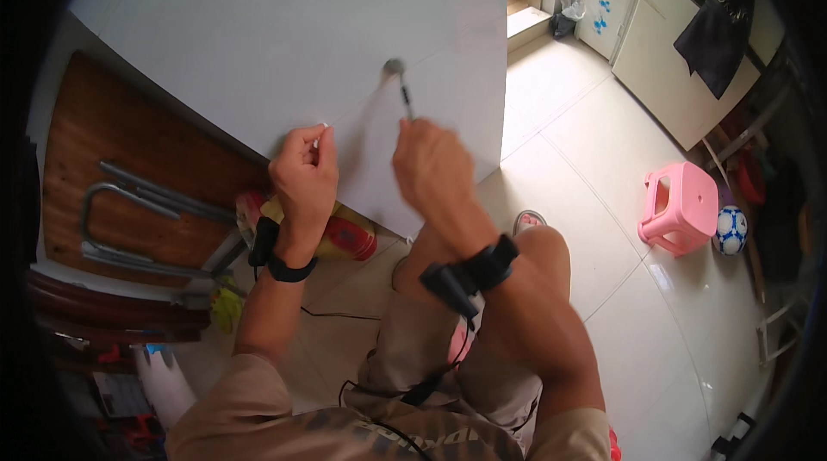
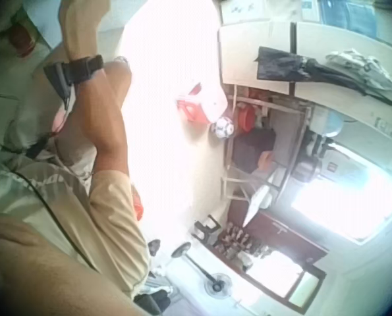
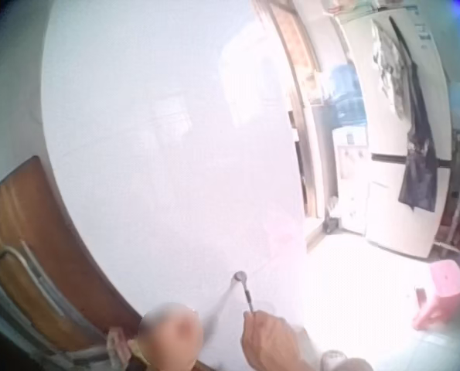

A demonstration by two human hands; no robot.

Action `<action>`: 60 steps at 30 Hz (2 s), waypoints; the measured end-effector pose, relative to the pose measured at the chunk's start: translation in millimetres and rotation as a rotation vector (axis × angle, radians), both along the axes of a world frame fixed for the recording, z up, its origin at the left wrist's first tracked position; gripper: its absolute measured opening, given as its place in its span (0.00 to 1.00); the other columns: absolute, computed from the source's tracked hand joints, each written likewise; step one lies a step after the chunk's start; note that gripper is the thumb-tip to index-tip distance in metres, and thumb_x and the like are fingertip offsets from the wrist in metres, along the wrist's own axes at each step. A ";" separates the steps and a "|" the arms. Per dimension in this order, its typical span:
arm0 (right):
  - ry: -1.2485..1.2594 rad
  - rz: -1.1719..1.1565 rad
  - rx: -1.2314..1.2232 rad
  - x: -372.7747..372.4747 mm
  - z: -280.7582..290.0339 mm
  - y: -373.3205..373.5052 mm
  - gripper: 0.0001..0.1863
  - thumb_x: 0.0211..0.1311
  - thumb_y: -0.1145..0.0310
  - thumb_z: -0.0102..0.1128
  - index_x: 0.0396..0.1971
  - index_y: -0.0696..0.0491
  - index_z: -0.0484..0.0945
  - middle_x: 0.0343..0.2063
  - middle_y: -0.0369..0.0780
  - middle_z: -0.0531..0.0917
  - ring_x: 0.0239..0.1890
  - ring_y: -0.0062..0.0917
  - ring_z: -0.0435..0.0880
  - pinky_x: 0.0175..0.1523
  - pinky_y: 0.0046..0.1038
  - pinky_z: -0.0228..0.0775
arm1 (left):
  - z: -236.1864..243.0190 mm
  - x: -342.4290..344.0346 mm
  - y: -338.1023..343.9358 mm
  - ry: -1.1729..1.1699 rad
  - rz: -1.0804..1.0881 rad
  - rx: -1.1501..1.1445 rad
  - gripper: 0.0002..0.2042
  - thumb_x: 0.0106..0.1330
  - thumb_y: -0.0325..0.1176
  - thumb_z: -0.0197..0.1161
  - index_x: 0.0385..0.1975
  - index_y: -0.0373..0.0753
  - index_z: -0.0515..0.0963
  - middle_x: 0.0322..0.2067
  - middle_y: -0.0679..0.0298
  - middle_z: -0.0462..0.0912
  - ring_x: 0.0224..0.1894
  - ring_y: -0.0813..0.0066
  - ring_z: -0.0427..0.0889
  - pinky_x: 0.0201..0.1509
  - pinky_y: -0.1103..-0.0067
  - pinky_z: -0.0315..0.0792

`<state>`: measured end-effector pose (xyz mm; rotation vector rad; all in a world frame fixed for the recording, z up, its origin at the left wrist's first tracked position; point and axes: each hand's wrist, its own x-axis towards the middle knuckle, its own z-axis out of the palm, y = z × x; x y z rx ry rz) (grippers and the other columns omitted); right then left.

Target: The recorder uses a screwdriver to tighten or adjust the door hinge and handle of a white cabinet.

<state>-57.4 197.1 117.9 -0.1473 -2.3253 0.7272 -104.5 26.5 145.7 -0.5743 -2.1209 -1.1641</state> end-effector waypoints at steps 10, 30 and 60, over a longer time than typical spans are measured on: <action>-0.096 0.024 -0.144 3.0 16.8 9.6 0.21 0.74 0.59 0.50 0.23 0.58 0.76 0.19 0.55 0.80 0.24 0.55 0.81 0.28 0.46 0.75 | 44.7 -3.7 -3.4 0.204 -0.103 -0.354 0.06 0.62 0.23 0.68 0.35 0.35 0.78 0.20 0.55 0.80 0.20 0.59 0.82 0.23 0.72 0.74; -0.173 0.024 -0.346 -7.2 26.8 25.0 0.19 0.74 0.61 0.50 0.25 0.59 0.76 0.22 0.55 0.81 0.24 0.53 0.81 0.30 0.49 0.75 | 69.6 -28.8 1.0 0.530 -0.264 -0.686 0.07 0.55 0.25 0.71 0.31 0.41 0.80 0.19 0.62 0.74 0.22 0.61 0.75 0.26 0.68 0.70; 0.180 -0.109 0.058 -19.3 -9.4 13.9 0.20 0.72 0.59 0.53 0.24 0.58 0.77 0.15 0.48 0.79 0.19 0.46 0.81 0.21 0.41 0.74 | 47.3 -9.7 2.8 0.102 0.025 -0.598 0.05 0.65 0.28 0.66 0.31 0.33 0.80 0.17 0.55 0.80 0.19 0.57 0.79 0.24 0.70 0.71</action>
